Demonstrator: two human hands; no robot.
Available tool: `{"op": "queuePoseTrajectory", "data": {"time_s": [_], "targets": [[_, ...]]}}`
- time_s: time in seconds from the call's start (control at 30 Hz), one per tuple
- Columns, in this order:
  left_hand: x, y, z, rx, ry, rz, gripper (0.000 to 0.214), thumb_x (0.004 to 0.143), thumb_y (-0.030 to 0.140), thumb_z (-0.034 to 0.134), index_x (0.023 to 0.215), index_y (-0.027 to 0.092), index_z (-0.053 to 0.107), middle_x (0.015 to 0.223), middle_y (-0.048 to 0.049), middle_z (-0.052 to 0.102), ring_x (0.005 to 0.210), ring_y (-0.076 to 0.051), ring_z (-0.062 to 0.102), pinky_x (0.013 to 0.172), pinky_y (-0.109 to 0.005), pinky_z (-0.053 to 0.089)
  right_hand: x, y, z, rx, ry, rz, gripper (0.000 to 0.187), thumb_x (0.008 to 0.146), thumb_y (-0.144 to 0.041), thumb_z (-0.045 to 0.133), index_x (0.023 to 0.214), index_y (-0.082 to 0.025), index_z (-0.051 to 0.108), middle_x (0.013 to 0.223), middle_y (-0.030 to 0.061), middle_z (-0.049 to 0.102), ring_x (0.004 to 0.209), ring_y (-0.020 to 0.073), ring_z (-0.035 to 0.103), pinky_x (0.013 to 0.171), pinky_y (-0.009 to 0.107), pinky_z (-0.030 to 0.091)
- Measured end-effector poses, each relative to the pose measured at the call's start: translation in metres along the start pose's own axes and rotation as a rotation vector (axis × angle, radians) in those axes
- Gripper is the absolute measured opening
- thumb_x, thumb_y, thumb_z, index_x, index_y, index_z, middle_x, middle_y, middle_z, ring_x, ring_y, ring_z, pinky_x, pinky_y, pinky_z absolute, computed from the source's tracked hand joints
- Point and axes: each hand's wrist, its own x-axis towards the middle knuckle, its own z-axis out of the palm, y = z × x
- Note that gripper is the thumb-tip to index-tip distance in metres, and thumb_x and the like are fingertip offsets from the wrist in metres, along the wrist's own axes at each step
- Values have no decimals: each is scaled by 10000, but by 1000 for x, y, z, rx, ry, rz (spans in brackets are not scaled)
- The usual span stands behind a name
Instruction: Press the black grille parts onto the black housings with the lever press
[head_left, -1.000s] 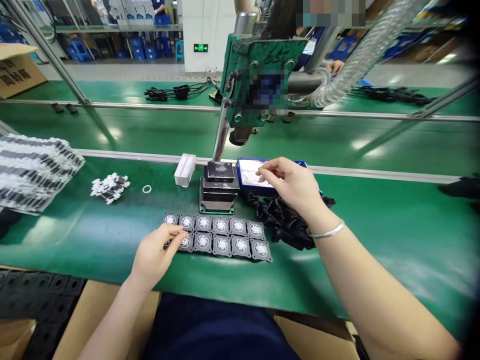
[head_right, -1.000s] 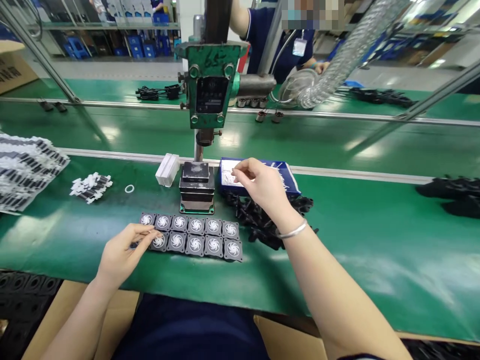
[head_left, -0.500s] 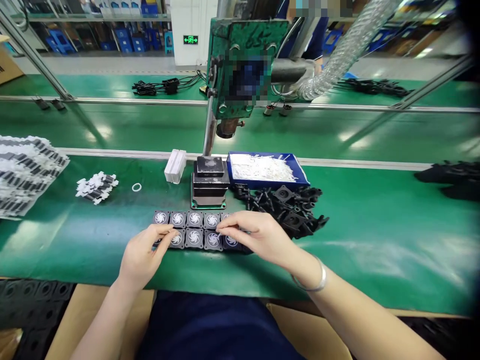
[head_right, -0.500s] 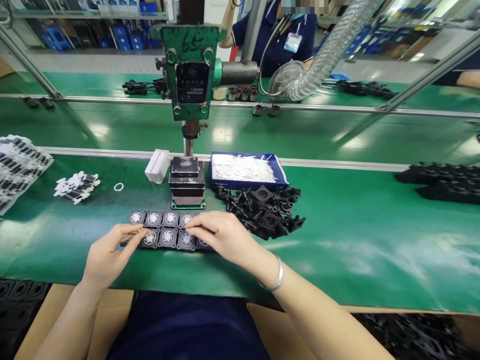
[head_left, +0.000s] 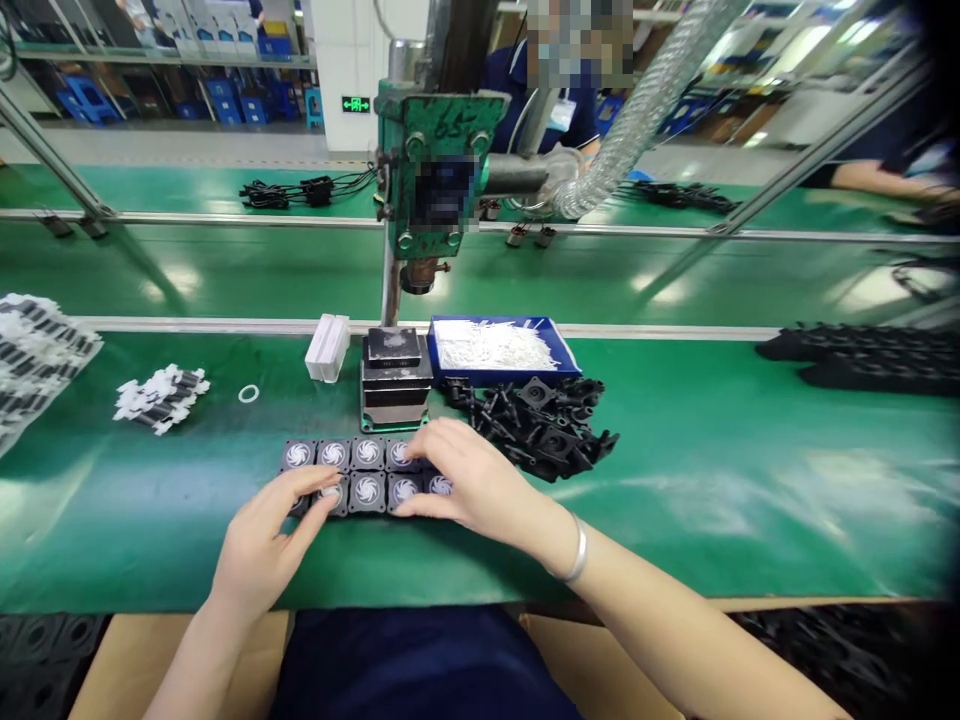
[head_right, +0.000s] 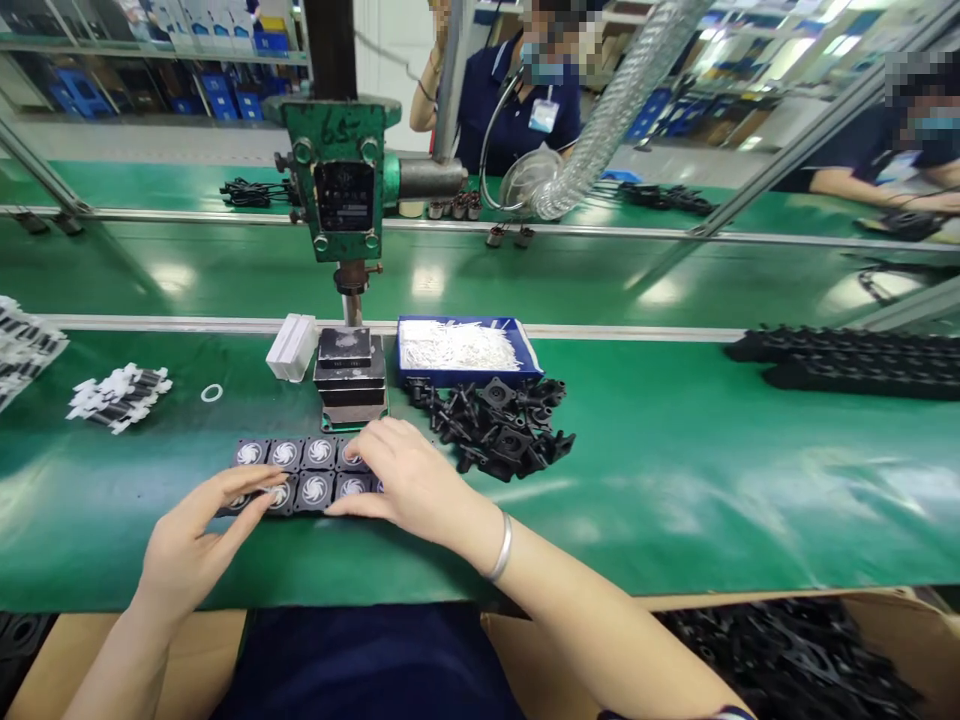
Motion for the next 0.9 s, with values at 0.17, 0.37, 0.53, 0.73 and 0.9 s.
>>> {"op": "queuePoseTrajectory", "data": {"time_s": [0.17, 0.37, 0.53, 0.73, 0.9], "targets": [[3, -3, -2, 43, 39, 52, 133, 965, 260, 591, 999, 254, 719, 1014, -8, 779, 942, -186, 743, 900, -309, 603, 17, 29, -35, -30, 268, 149, 186, 993, -307, 543, 851, -197, 593, 836, 47, 615, 823, 188, 578, 778, 339, 483], [2, -3, -2, 74, 65, -33, 168, 940, 363, 618, 1042, 256, 699, 1134, -45, 750, 1051, -242, 717, 903, -386, 616, 39, 106, -41, -297, 131, 276, 137, 917, -221, 627, 825, -181, 719, 918, 92, 638, 921, 252, 581, 873, 436, 464], [3, -6, -1, 72, 24, 65, 163, 972, 282, 568, 956, 276, 730, 1094, -13, 767, 984, -203, 735, 900, -352, 616, 59, 131, -25, -266, 63, 288, 95, 782, -130, 762, 703, -179, 744, 832, 80, 625, 859, 229, 561, 863, 418, 448], [3, -6, -8, 104, -37, 45, 374, 975, 339, 553, 1341, 274, 596, 1310, -47, 682, 1195, -249, 661, 980, -375, 593, 67, 136, -35, -108, 109, 311, 132, 827, -132, 682, 701, -172, 684, 857, 49, 674, 855, 175, 615, 809, 319, 500], [1, -9, -11, 130, -2, -39, 314, 976, 379, 540, 1260, 291, 640, 1252, -28, 711, 1145, -249, 686, 969, -386, 598, 62, 136, -66, -52, 253, 397, 240, 1013, -252, 399, 1018, -136, 610, 991, 102, 709, 762, 132, 647, 641, 256, 518]]}}
